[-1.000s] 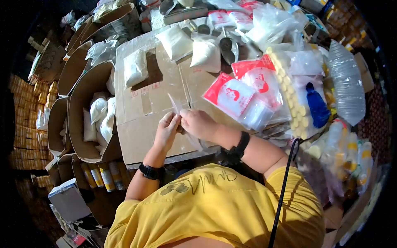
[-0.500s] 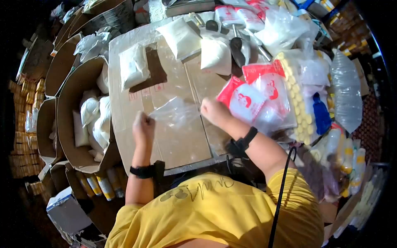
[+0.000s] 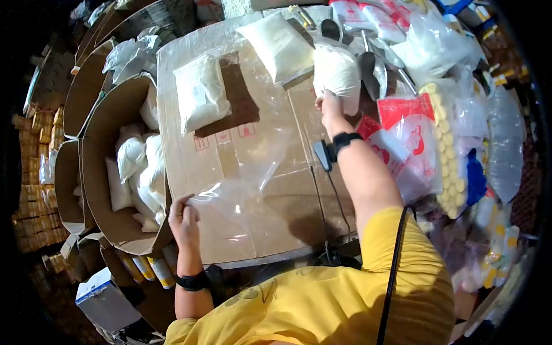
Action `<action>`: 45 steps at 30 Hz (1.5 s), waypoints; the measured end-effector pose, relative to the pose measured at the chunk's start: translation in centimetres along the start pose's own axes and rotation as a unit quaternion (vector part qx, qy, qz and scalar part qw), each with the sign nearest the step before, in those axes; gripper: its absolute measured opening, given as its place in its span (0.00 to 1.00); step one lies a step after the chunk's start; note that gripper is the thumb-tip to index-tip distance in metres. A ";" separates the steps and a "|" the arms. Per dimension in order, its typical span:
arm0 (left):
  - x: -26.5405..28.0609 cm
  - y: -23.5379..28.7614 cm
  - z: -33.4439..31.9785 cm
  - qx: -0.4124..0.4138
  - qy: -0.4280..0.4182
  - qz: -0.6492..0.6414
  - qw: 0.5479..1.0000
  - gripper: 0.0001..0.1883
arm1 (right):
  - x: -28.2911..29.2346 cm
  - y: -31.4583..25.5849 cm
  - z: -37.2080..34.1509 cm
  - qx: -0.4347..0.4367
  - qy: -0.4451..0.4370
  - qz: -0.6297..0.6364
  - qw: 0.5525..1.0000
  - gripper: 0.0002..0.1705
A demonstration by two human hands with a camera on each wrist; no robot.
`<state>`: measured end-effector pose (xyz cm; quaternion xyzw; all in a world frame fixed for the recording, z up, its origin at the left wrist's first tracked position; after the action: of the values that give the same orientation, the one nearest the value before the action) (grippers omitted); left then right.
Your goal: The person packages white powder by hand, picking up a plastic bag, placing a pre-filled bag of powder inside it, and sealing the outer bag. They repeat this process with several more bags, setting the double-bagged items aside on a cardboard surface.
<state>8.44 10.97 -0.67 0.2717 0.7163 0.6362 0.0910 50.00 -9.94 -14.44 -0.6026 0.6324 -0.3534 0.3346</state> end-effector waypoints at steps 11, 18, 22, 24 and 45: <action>4.3 0.6 3.5 -0.041 0.173 0.010 0.984 0.12 | 2.6 2.5 -21.3 -0.025 -0.445 -0.477 0.758 0.11; 4.8 0.6 2.3 -0.130 0.219 0.141 0.957 0.14 | 3.2 3.4 -14.9 -0.049 -0.146 -0.467 0.870 0.45; 4.5 0.9 1.1 -0.158 0.235 0.162 0.945 0.06 | 0.2 7.1 -16.0 -0.091 -0.219 -0.261 0.936 0.29; 5.0 -0.4 1.0 -0.199 0.226 0.211 0.930 0.06 | 0.2 8.4 -15.9 -0.131 -0.236 -0.111 0.956 0.23; -14.5 5.6 -5.8 -0.132 -0.070 0.265 0.953 0.12 | 18.2 -6.0 -29.8 0.183 -0.363 -0.189 0.894 0.09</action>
<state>19.32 -1.09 2.64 0.4813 0.5204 0.7053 0.0046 27.01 -26.92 6.40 -0.7253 0.2652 -0.2764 0.5720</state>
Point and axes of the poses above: each hand's wrist, its own z-axis towards the middle knuckle, its own x-axis out of the back of the hand, y = z × x, the point moved 4 cm from there along z, towards the middle knuckle, and after that the axes turned 7 degrees about y, right-handed, at the moved point
